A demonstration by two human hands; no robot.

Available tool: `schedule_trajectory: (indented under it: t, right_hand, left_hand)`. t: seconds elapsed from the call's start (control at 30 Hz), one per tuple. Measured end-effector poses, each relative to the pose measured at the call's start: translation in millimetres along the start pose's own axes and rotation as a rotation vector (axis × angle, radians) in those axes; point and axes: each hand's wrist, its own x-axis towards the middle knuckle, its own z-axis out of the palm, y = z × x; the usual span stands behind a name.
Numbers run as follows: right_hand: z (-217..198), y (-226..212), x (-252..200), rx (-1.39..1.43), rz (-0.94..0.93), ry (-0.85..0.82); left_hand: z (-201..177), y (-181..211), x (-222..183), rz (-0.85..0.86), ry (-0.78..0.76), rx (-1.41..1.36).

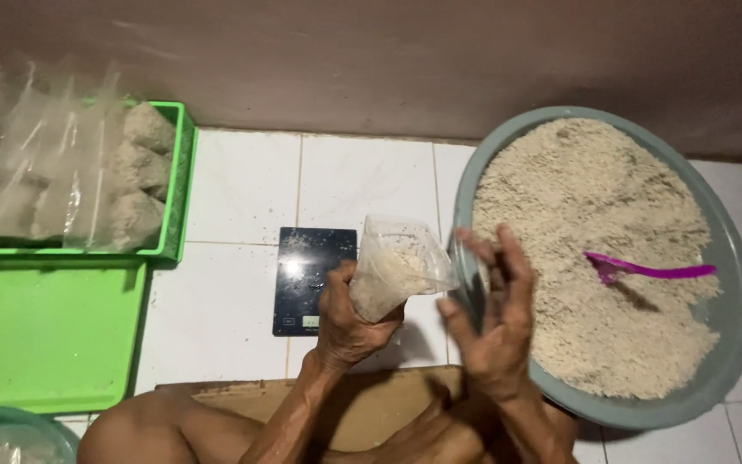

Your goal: The person scoops grain from a large basin into a small plastic bag using a scoop, weighs the bag on a digital scale, folds the top of the bag to seal it, and then places the completed bags into a green plastic crate.

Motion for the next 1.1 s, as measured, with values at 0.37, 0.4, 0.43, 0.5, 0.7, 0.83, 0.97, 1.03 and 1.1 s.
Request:
schedule_trajectory:
  t: [0.37, 0.4, 0.43, 0.5, 0.7, 0.83, 0.97, 1.03, 1.1]
  right_hand:
    - [47, 6, 58, -0.266, -0.186, -0.437]
    - [54, 9, 62, -0.195, -0.172, -0.428]
    - [60, 14, 64, -0.187, -0.169, -0.432]
    - [71, 22, 71, -0.120, -0.204, -0.430]
    - [83, 65, 69, 0.020, -0.215, -0.461]
    - [87, 93, 63, 0.104, -0.140, -0.448]
    - [87, 110, 60, 0.115, -0.111, -0.462]
    - [87, 114, 59, 0.139, -0.087, -0.475]
    - [88, 118, 56, 0.115, -0.083, -0.493]
  left_hand:
    - [-44, -33, 9, -0.206, -0.038, -0.022]
    - [-52, -30, 18, -0.309, -0.038, -0.074]
    - [-57, -37, 15, -0.316, -0.038, -0.067]
    - [-66, -51, 10, -0.399, -0.153, -0.108]
    - [-62, -91, 6, -0.363, -0.151, 0.070]
    - [-53, -129, -14, -0.253, -0.130, 0.134]
    - [-43, -155, -29, -0.156, -0.142, 0.267]
    - [-41, -159, -32, -0.148, -0.146, 0.278]
    - [-41, -163, -34, -0.158, -0.173, 0.277]
